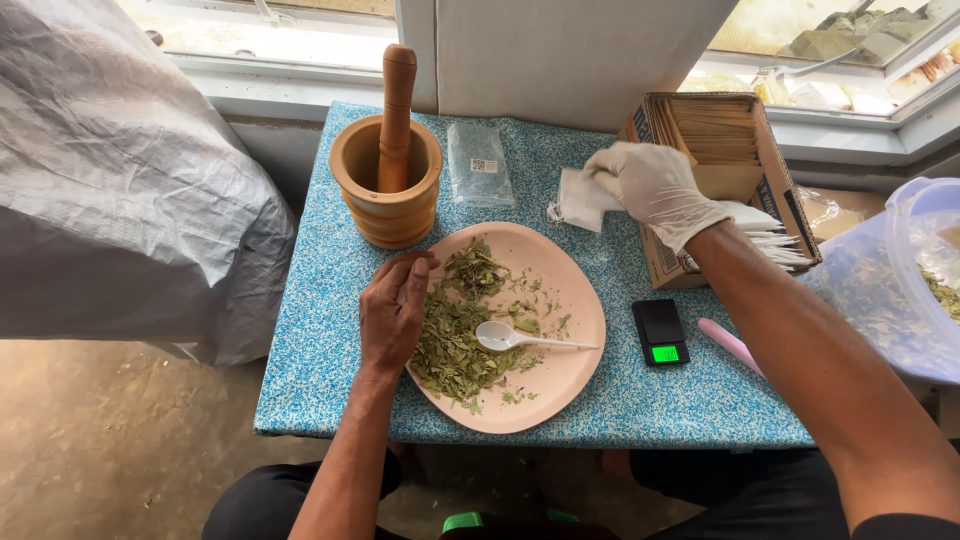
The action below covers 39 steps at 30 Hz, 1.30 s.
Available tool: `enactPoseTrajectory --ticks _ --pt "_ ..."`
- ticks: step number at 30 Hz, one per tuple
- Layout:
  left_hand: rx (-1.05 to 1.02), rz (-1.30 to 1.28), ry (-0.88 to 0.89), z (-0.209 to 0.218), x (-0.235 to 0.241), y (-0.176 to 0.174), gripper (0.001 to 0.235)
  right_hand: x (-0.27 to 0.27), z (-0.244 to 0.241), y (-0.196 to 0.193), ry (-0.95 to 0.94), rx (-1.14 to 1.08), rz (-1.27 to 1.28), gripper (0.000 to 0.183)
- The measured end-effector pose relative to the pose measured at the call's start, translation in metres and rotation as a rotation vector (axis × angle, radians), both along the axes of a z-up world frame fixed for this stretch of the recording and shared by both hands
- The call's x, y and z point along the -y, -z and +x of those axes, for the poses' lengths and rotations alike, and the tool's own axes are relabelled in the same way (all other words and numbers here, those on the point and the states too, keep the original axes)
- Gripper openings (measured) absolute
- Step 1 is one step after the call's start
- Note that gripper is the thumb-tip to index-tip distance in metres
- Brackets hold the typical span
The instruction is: Filling small filter bags with loose tea leaves, weighing them on a digital scale, and sealing them with a handheld heat sealer.
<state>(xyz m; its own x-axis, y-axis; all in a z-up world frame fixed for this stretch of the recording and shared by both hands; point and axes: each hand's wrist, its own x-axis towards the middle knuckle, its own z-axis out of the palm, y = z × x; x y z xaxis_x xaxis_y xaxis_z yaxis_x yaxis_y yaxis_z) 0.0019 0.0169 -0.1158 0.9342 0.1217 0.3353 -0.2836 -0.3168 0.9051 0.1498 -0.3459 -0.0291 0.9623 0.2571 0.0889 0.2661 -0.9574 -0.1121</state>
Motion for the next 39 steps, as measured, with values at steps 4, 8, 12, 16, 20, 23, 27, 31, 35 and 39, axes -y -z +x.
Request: enactPoseTrajectory --ticks 4,8,12,16,20,23,27,31,35,39 --pt "0.025 0.013 -0.003 -0.001 -0.001 -0.002 0.033 0.004 0.006 -0.004 -0.012 0.139 -0.013 0.019" --pt "0.111 0.18 -0.048 -0.003 -0.002 -0.007 0.021 -0.007 -0.008 -0.04 0.104 0.051 0.179 0.026" --pt "0.235 0.189 -0.034 -0.011 0.006 -0.036 0.019 -0.051 -0.08 -0.104 0.169 -0.392 0.776 0.016" --pt "0.154 -0.053 0.158 -0.025 0.024 -0.065 0.041 -0.079 -0.144 -0.09 0.151 -0.512 0.926 0.016" --pt "-0.01 -0.263 0.46 -0.024 0.045 -0.062 0.058 -0.089 -0.166 -0.054 0.103 -0.591 1.124 0.02" --pt "-0.107 -0.366 0.59 -0.027 0.053 -0.063 0.049 -0.091 -0.174 -0.045 0.114 -0.61 1.182 0.021" --pt "-0.184 -0.516 0.657 -0.018 0.06 -0.046 0.027 -0.094 -0.183 -0.056 0.121 -0.577 1.178 0.02" --pt "-0.229 -0.598 0.606 -0.016 0.061 -0.037 0.021 -0.06 -0.18 -0.043 0.075 -0.543 1.146 0.055" --pt "-0.266 -0.704 0.557 -0.015 0.061 -0.032 0.018 -0.044 -0.19 -0.034 -0.095 -0.446 1.2 0.067" --pt "-0.216 -0.664 0.537 -0.014 0.065 -0.036 0.018 -0.041 -0.191 -0.036 -0.052 -0.393 1.061 0.061"
